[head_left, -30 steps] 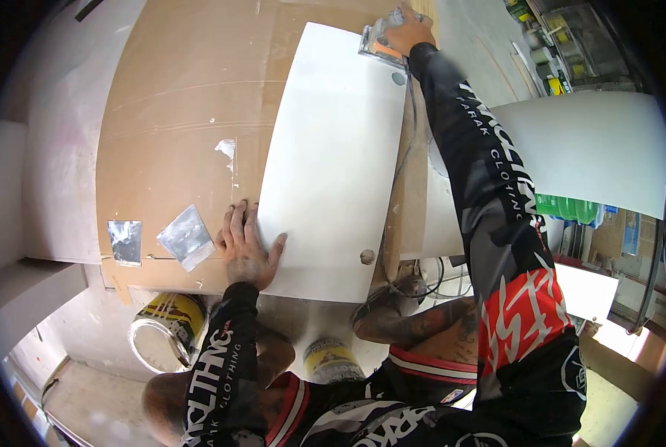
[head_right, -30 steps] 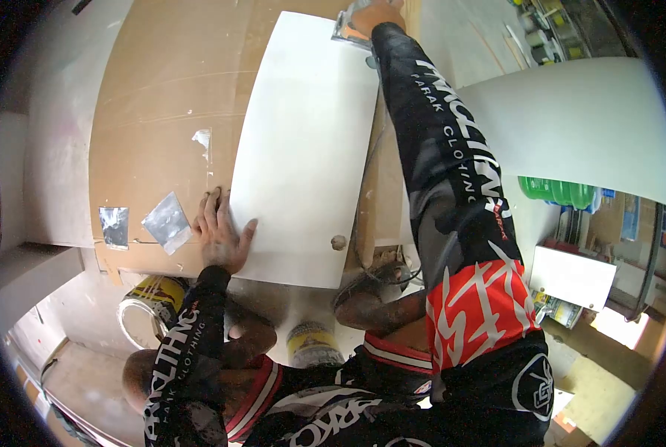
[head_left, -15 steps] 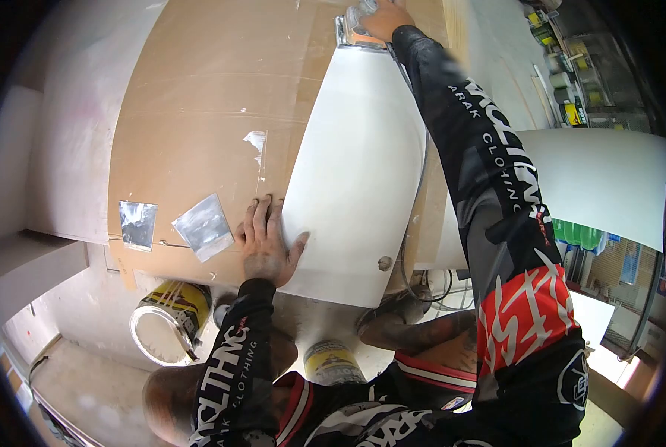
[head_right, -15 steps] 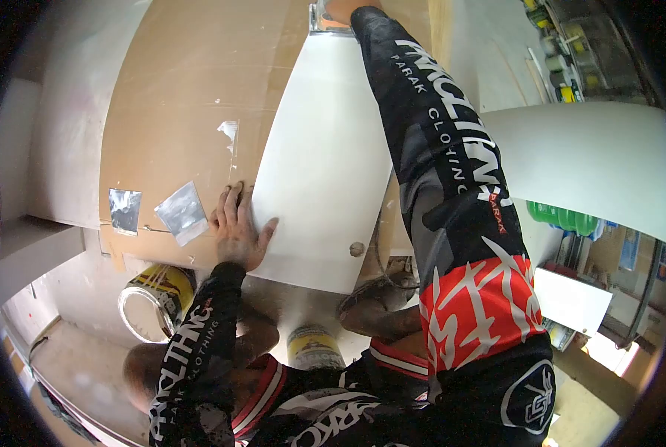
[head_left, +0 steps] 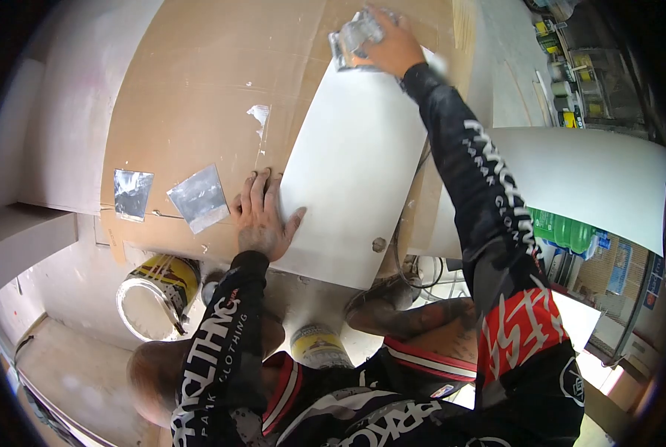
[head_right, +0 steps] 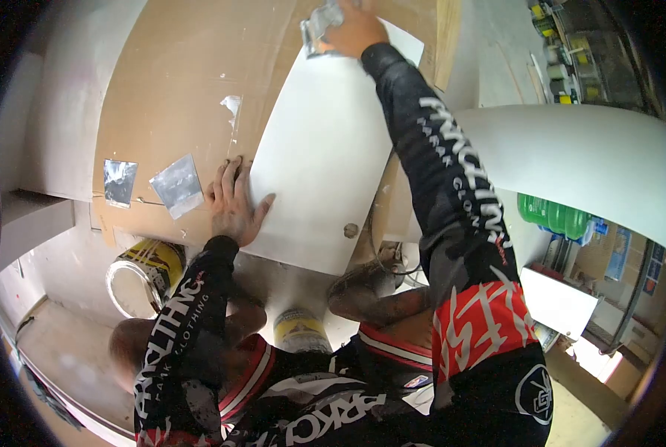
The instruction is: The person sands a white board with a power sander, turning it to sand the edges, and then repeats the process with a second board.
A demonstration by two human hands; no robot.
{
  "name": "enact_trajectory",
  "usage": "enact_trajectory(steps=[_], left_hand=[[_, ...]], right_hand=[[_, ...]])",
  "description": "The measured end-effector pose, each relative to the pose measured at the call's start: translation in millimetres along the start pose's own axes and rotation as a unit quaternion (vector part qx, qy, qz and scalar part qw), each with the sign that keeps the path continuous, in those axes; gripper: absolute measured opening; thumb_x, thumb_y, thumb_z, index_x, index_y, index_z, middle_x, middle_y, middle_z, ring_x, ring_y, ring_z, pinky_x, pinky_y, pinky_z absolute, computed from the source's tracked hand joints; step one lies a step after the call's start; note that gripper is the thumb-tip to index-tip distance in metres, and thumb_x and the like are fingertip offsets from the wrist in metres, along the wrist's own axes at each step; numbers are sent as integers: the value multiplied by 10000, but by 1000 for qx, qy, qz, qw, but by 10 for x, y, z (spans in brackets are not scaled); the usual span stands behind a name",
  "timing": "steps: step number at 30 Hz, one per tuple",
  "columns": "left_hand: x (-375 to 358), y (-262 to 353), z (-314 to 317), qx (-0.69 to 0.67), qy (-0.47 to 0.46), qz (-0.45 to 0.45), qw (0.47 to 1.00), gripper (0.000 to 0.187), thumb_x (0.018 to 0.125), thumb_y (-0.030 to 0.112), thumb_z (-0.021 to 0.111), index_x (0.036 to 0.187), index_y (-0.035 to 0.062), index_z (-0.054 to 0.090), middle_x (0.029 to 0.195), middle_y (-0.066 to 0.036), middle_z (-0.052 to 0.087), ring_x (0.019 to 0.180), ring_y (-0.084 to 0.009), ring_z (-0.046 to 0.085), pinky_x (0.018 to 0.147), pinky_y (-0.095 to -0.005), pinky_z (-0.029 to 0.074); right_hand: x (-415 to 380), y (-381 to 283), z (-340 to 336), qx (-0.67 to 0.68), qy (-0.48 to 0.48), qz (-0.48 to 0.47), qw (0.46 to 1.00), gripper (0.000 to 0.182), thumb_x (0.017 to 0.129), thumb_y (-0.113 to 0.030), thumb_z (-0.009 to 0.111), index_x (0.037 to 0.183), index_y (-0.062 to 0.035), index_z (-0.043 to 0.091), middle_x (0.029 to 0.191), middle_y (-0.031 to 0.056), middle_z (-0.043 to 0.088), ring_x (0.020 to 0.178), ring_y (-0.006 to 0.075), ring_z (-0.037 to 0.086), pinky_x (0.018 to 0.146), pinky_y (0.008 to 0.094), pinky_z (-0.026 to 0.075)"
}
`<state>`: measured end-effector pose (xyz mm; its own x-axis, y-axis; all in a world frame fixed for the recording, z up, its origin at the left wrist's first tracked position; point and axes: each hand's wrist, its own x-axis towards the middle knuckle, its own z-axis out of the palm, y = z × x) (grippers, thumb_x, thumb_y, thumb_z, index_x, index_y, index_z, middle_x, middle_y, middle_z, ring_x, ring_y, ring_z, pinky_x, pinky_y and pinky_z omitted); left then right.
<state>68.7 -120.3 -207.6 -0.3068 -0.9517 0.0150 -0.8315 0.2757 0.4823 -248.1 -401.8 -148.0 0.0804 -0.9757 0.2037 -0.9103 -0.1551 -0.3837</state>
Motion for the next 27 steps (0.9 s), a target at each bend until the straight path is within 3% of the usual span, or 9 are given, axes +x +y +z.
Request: enact_trajectory(steps=[1, 4, 6, 15, 20, 22, 23, 25, 27], left_hand=[[-4, -1, 0, -1, 0, 2, 1000, 802, 919, 453, 696, 1536, 51, 379, 1577, -176, 348, 1474, -410, 292, 1147, -573, 240], [0, 7, -3, 2, -4, -4, 1000, 791, 923, 456, 689, 1531, 52, 386, 1576, -176, 349, 1475, -410, 291, 1152, -566, 235], [-2, 10, -8, 2, -2, -4, 1000, 787, 925, 465, 682, 1528, 52, 390, 1577, -172, 351, 1478, -403, 287, 1157, -558, 232], [9, 10, 2, 4, -5, -10, 1000, 807, 909, 496, 686, 1520, 54, 400, 1567, -170, 362, 1486, -376, 286, 1166, -541, 223], [-1, -1, 23, 6, 12, -10, 1000, 802, 911, 521, 671, 1527, 78, 409, 1566, -145, 383, 1466, -371, 312, 1154, -541, 238], [2, -7, 17, 8, 13, -11, 1000, 804, 912, 528, 667, 1526, 78, 410, 1567, -142, 381, 1466, -368, 312, 1156, -541, 236], [4, -5, 21, 10, 14, -10, 1000, 803, 911, 532, 666, 1523, 78, 414, 1567, -139, 381, 1466, -365, 313, 1157, -540, 235], [10, -7, 23, 11, 16, -8, 1000, 802, 910, 537, 665, 1520, 77, 417, 1567, -136, 381, 1466, -362, 313, 1158, -539, 235], [9, -2, 26, 15, 10, -14, 1000, 798, 910, 531, 667, 1519, 78, 419, 1569, -136, 380, 1466, -360, 315, 1160, -539, 233]], right_hand=[[-192, -127, -41, -26, -13, -27, 999, 831, 799, -313, 762, 1553, -346, 415, 1532, 308, 362, 1327, 479, 511, 1118, 448, 454], [-816, -740, -170, 43, -43, -36, 997, 783, 836, -211, 769, 1535, -344, 441, 1538, 202, 361, 1309, 455, 525, 1097, 450, 472], [-1171, -1024, -229, 33, -53, -55, 997, 761, 800, -190, 765, 1495, -332, 490, 1561, 176, 352, 1154, 423, 644, 976, 480, 562], [-1406, -1294, -191, 32, -40, -48, 997, 757, 803, -190, 755, 1491, -344, 481, 1555, 156, 352, 1141, 430, 643, 938, 485, 575], [-555, -858, 28, -40, -4, 11, 999, 765, 838, -307, 743, 1537, -348, 435, 1561, 195, 371, 1232, 464, 585, 1032, 478, 517], [-330, -827, -6, 25, -146, 77, 986, 611, 882, -398, 645, 1419, -111, 591, 1589, 273, 377, 1480, 447, 321, 1218, 594, 210], [-343, -829, 36, 26, -146, 76, 986, 611, 882, -398, 645, 1419, -111, 591, 1589, 273, 377, 1480, 447, 321, 1218, 594, 210], [-456, -949, 79, -72, 6, 39, 997, 770, 834, -283, 744, 1536, -342, 435, 1567, 197, 358, 1231, 466, 585, 1027, 482, 518], [-740, -1145, 8, -43, -15, 35, 998, 772, 833, -267, 743, 1536, -337, 433, 1570, 197, 352, 1227, 466, 587, 1019, 486, 522]])
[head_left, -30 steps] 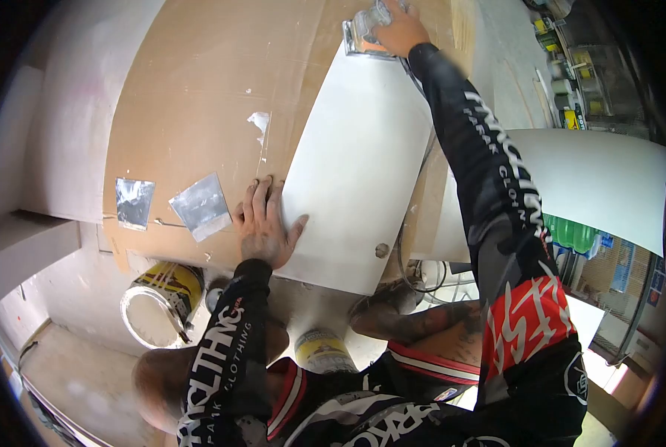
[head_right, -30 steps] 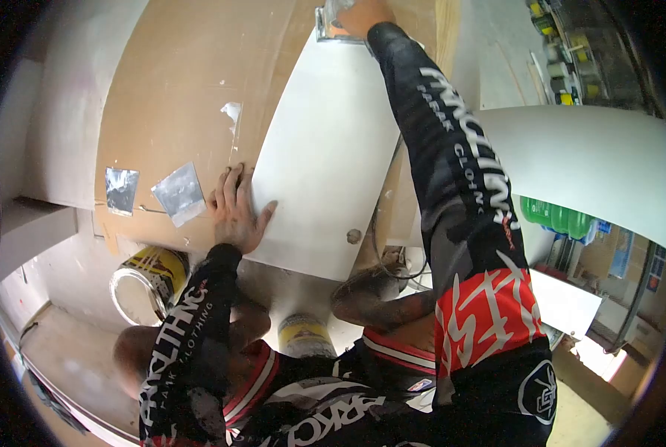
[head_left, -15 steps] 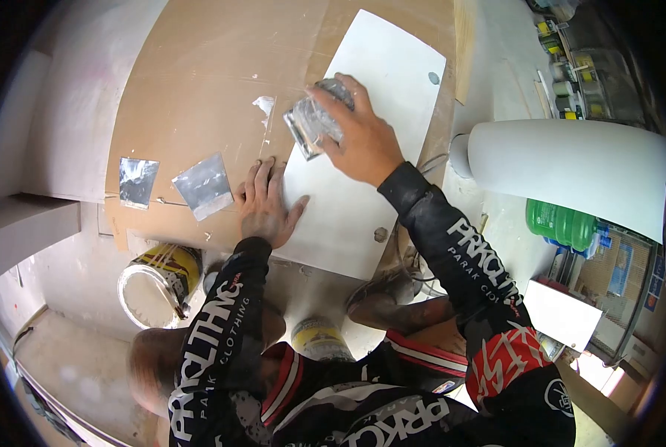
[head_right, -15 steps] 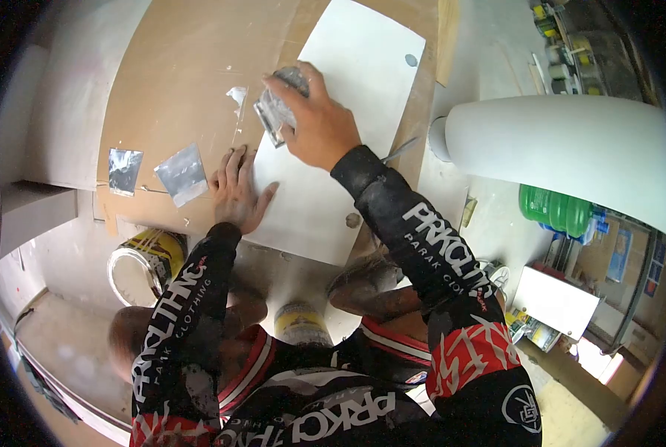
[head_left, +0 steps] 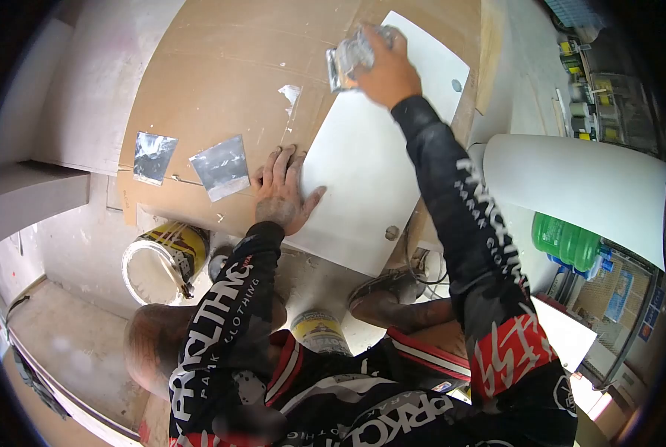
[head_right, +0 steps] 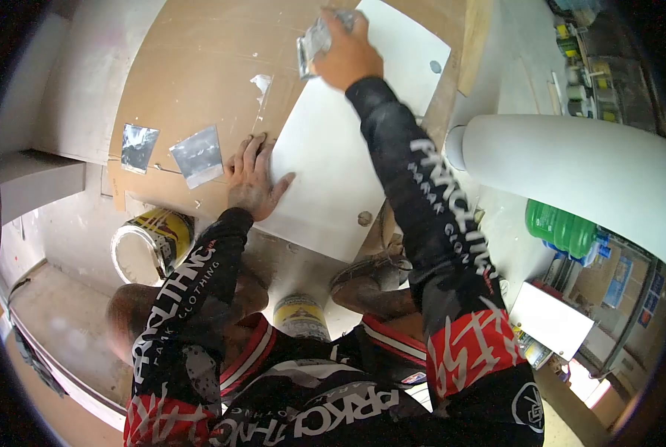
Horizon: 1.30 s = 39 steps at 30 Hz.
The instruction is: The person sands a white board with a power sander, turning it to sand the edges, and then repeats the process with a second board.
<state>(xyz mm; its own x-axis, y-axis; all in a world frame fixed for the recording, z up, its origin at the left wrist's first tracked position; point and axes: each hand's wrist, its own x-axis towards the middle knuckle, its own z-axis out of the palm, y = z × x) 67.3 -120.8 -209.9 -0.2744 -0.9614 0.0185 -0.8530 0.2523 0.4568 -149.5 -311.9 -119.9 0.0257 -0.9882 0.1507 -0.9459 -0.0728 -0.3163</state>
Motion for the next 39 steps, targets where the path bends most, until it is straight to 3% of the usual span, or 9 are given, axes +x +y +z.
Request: enact_trajectory(steps=[3, 9, 17, 20, 22, 25, 32, 35, 39], left_hand=[[2, -11, 16, -3, -2, -1, 1000, 802, 904, 522, 677, 1520, 79, 418, 1570, -137, 379, 1467, -361, 314, 1159, -542, 233], [4, 29, -45, -13, -11, 2, 1000, 830, 898, 476, 704, 1543, 73, 372, 1576, -154, 347, 1493, -369, 273, 1178, -562, 211], [2, 19, -35, 7, -1, 7, 1000, 795, 889, 486, 713, 1500, 66, 425, 1570, -147, 376, 1466, -379, 317, 1140, -555, 258], [2, 25, -36, 4, -14, -3, 1000, 803, 886, 488, 718, 1504, 69, 423, 1571, -144, 375, 1468, -379, 313, 1137, -557, 260], [10, 21, -44, -1, -14, -1, 1000, 811, 886, 487, 720, 1515, 75, 413, 1578, -137, 365, 1476, -374, 302, 1141, -558, 252], [16, 39, -49, 2, -33, -16, 999, 816, 889, 487, 720, 1524, 82, 405, 1587, -129, 353, 1481, -369, 292, 1152, -555, 238], [14, 45, -66, 0, -53, -17, 998, 826, 917, 461, 698, 1558, 71, 351, 1602, -153, 322, 1488, -388, 273, 1161, -568, 223], [0, 22, -50, 4, -42, -4, 999, 817, 926, 465, 689, 1557, 71, 351, 1600, -153, 324, 1489, -383, 274, 1160, -570, 223], [-2, 23, -42, 8, -33, -2, 999, 798, 938, 475, 673, 1549, 70, 361, 1604, -152, 321, 1492, -374, 272, 1162, -560, 220]], right_hand=[[-541, -319, -174, 56, -57, 7, 997, 783, 830, -209, 750, 1534, -323, 429, 1575, 196, 330, 1229, 464, 582, 996, 496, 532], [-1084, -540, -272, 91, -40, -11, 995, 760, 791, -142, 730, 1493, -284, 478, 1558, 247, 323, 1124, 447, 646, 917, 501, 567], [143, 276, -56, 37, 35, 47, 998, 782, 796, -244, 719, 1521, -334, 442, 1579, 211, 311, 1117, 473, 645, 969, 512, 544], [774, 706, -26, 23, 7, 88, 996, 829, 794, -357, 745, 1554, -332, 415, 1569, 243, 328, 1314, 453, 531, 1090, 473, 476], [1196, 1200, 168, -234, -43, -136, 962, 588, 890, -436, 621, 1386, -120, 625, 1573, 278, 399, 1462, 474, 334, 1204, 616, 211], [1408, 1470, 14, -357, -45, -110, 927, 569, 894, -467, 600, 1354, -138, 656, 1564, 261, 421, 1465, 457, 335, 1193, 623, 208], [1333, 2179, -188, -318, -45, -30, 946, 595, 888, -503, 595, 1342, -124, 664, 1573, 237, 419, 1498, 437, 273, 1175, 658, 202], [985, 2159, -161, -67, 92, 123, 986, 838, 788, -401, 745, 1556, -335, 416, 1555, 267, 346, 1339, 455, 509, 1123, 462, 448], [219, 1379, -237, 14, 68, 22, 997, 827, 793, -250, 726, 1548, -358, 407, 1557, 228, 331, 1219, 476, 588, 1011, 484, 531]])
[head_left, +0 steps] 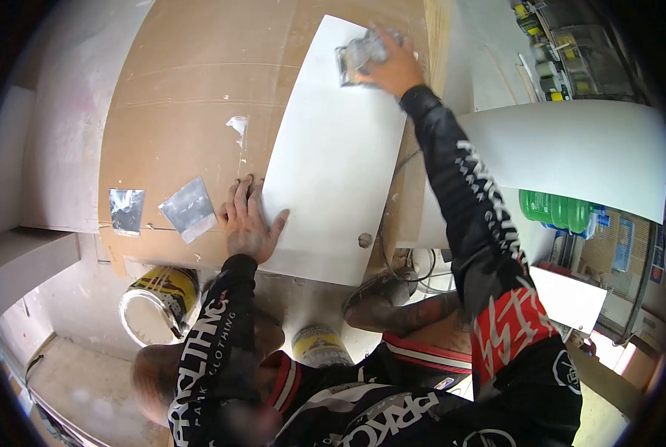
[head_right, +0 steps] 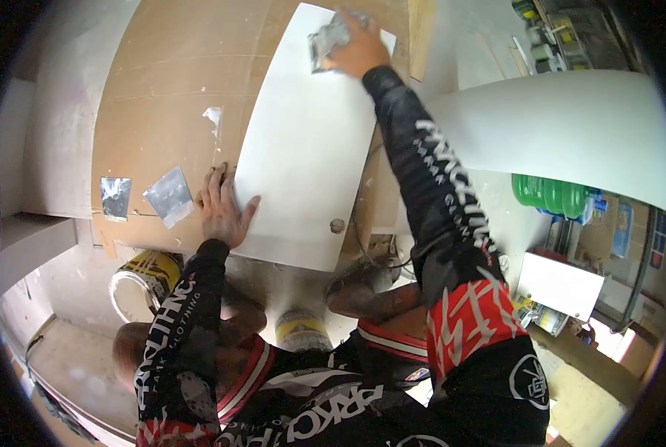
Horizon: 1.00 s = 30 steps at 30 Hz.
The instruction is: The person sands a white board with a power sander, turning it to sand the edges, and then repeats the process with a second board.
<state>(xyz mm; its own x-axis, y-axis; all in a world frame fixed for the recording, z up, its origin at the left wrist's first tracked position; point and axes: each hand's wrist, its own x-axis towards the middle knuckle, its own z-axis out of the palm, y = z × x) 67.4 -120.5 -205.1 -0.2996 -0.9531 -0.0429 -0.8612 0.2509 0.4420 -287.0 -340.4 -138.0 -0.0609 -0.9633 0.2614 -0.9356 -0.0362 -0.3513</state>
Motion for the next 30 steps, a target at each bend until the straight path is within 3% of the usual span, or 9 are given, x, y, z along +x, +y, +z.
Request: enact_trajectory(steps=[7, 15, 18, 19, 20, 22, 26, 28, 30], left_hand=[[-2, 3, 9, -8, 7, 0, 1000, 785, 930, 479, 677, 1530, 66, 384, 1597, -146, 333, 1493, -370, 269, 1161, -554, 222], [5, -3, 0, -28, 13, -8, 999, 780, 912, 463, 700, 1520, 72, 405, 1590, -140, 342, 1495, -372, 270, 1169, -563, 222], [3, -10, -3, -29, 16, -3, 999, 789, 908, 466, 705, 1523, 74, 403, 1590, -140, 342, 1496, -373, 271, 1169, -562, 222], [11, -9, -3, -28, 13, -2, 1000, 793, 907, 468, 706, 1525, 74, 402, 1590, -139, 343, 1496, -373, 271, 1170, -561, 220], [17, -11, 1, -29, 12, -3, 999, 793, 907, 468, 706, 1525, 74, 402, 1590, -139, 343, 1496, -373, 271, 1170, -561, 220], [10, -15, 17, -32, 12, -6, 999, 800, 907, 468, 706, 1530, 74, 395, 1591, -138, 345, 1496, -374, 270, 1172, -562, 217], [7, -8, 12, -28, 13, -1, 1000, 808, 906, 472, 707, 1533, 72, 391, 1591, -139, 346, 1496, -373, 271, 1171, -561, 219], [6, -14, 0, -26, 17, 0, 1000, 801, 910, 468, 705, 1532, 72, 392, 1589, -140, 349, 1492, -371, 278, 1170, -558, 223], [4, -11, -3, -30, 13, -3, 999, 796, 912, 466, 703, 1531, 74, 393, 1588, -139, 348, 1490, -372, 278, 1170, -558, 222]], right_hand=[[-734, -718, -179, 24, -53, -20, 998, 792, 808, -204, 732, 1523, -383, 442, 1548, 220, 333, 1164, 473, 623, 990, 475, 551], [304, 42, 245, -62, 48, 5, 997, 769, 822, -296, 715, 1540, -269, 440, 1536, 269, 367, 1300, 465, 536, 1105, 449, 461], [547, 7, 205, -63, 26, 56, 996, 775, 821, -293, 690, 1548, -245, 425, 1557, 264, 342, 1314, 460, 530, 1119, 447, 446], [529, -26, 238, -156, -27, -59, 986, 664, 803, -320, 761, 1414, -124, 591, 1605, 203, 368, 1477, 468, 274, 1196, 531, 291], [497, -48, 261, -156, -29, -60, 985, 664, 803, -320, 761, 1414, -124, 591, 1605, 203, 368, 1477, 468, 274, 1196, 531, 291], [342, -262, 210, -74, -38, 11, 996, 691, 752, -245, 812, 1398, -124, 600, 1598, 207, 375, 1446, 492, 308, 1193, 460, 330], [306, -321, 213, 48, -19, 45, 998, 769, 736, -247, 815, 1450, -145, 549, 1582, 220, 388, 1419, 523, 331, 1188, 456, 354], [419, -250, 276, -303, -34, -131, 943, 751, 759, -297, 785, 1453, -141, 543, 1562, 233, 412, 1397, 517, 359, 1177, 527, 353], [382, -198, 264, -297, -31, -152, 942, 685, 782, -339, 759, 1409, -126, 584, 1558, 241, 417, 1403, 508, 359, 1172, 581, 325]])
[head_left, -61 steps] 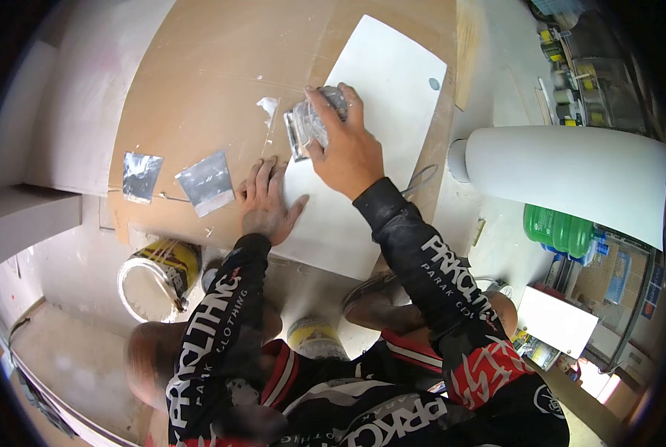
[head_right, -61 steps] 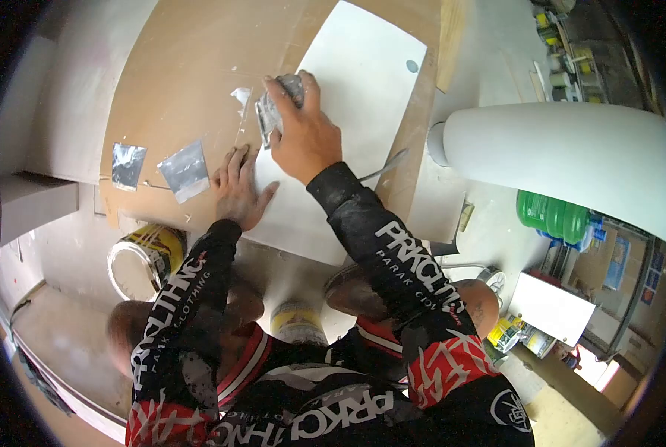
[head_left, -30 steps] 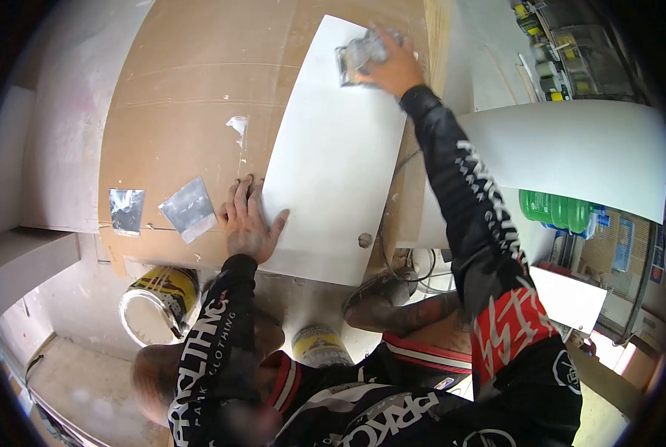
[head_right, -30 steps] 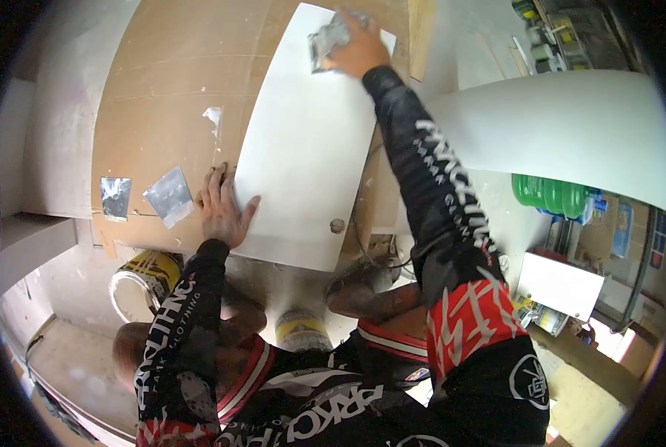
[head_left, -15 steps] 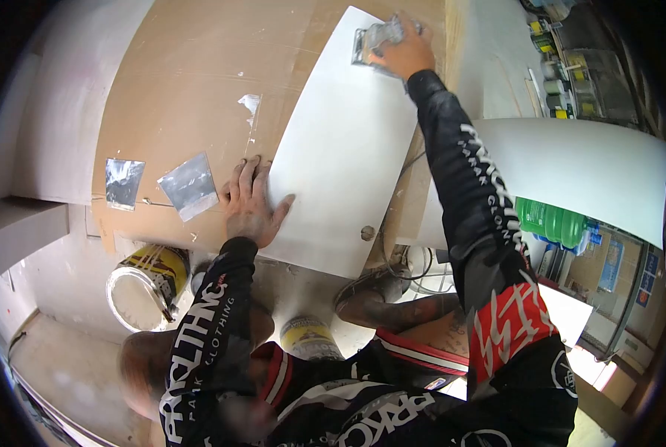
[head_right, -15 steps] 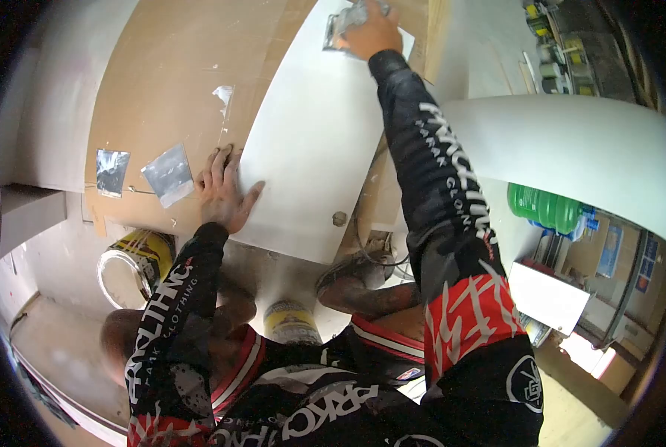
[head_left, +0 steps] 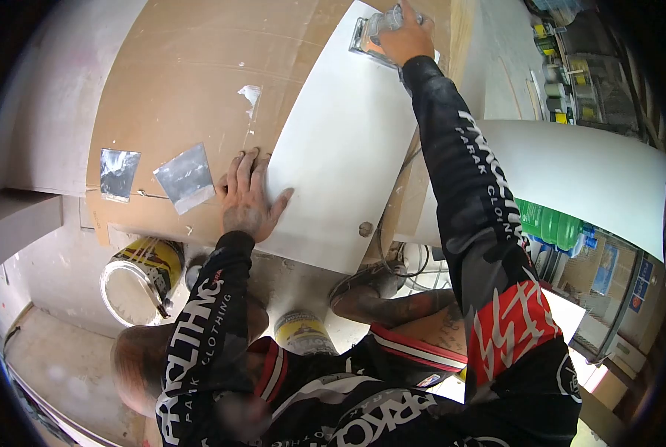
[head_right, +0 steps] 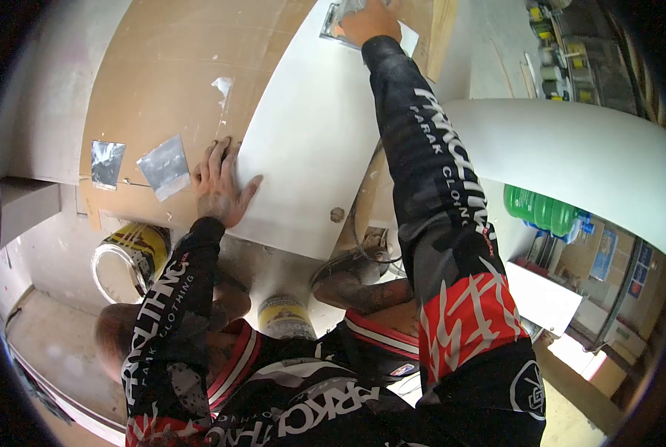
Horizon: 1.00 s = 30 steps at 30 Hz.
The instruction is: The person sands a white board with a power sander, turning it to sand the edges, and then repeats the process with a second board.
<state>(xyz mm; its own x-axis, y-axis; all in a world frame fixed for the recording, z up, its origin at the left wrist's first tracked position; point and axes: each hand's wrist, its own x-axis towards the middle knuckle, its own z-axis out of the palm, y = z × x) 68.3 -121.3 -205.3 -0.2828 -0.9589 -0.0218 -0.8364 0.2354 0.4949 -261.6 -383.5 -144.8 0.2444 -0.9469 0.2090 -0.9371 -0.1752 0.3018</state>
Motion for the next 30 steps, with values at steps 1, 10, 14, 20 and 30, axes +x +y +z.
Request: enact_trajectory(steps=[1, 10, 14, 20, 30], left_hand=[[3, -3, 1, -4, -4, -4, 1000, 792, 913, 465, 702, 1531, 76, 394, 1588, -139, 347, 1489, -372, 278, 1171, -557, 221], [3, -15, 24, 7, -6, -4, 1000, 787, 918, 483, 687, 1532, 87, 396, 1595, -137, 334, 1490, -375, 269, 1167, -567, 221], [-8, -6, 25, 2, 6, 3, 1000, 784, 919, 480, 685, 1532, 85, 397, 1595, -138, 335, 1491, -379, 267, 1167, -567, 219], [-3, -12, 20, 2, 4, 1, 1000, 786, 916, 476, 688, 1531, 83, 399, 1589, -141, 347, 1487, -366, 283, 1168, -558, 222], [-6, -11, 34, -1, 29, 12, 1000, 746, 909, 470, 698, 1492, 79, 443, 1573, -136, 370, 1482, -368, 295, 1161, -552, 229]], right_hand=[[-5, -15, -36, 5, 9, -20, 1000, 631, 804, -381, 732, 1365, -112, 626, 1553, 250, 422, 1409, 499, 358, 1166, 636, 298], [-3, -1, -255, 280, -3, 274, 920, 779, 818, -293, 679, 1551, -256, 418, 1565, 269, 321, 1330, 462, 515, 1121, 452, 445], [-237, -125, -383, 247, -29, 261, 933, 777, 815, -280, 690, 1545, -271, 424, 1561, 273, 316, 1325, 471, 515, 1115, 459, 450], [-960, -612, -746, 317, -16, 130, 939, 771, 829, -193, 743, 1524, -319, 433, 1562, 240, 310, 1259, 469, 561, 1024, 486, 525], [-1768, -1308, -1417, 387, -76, 81, 915, 798, 794, -117, 758, 1506, -307, 453, 1546, 218, 316, 1226, 463, 579, 968, 486, 559]])
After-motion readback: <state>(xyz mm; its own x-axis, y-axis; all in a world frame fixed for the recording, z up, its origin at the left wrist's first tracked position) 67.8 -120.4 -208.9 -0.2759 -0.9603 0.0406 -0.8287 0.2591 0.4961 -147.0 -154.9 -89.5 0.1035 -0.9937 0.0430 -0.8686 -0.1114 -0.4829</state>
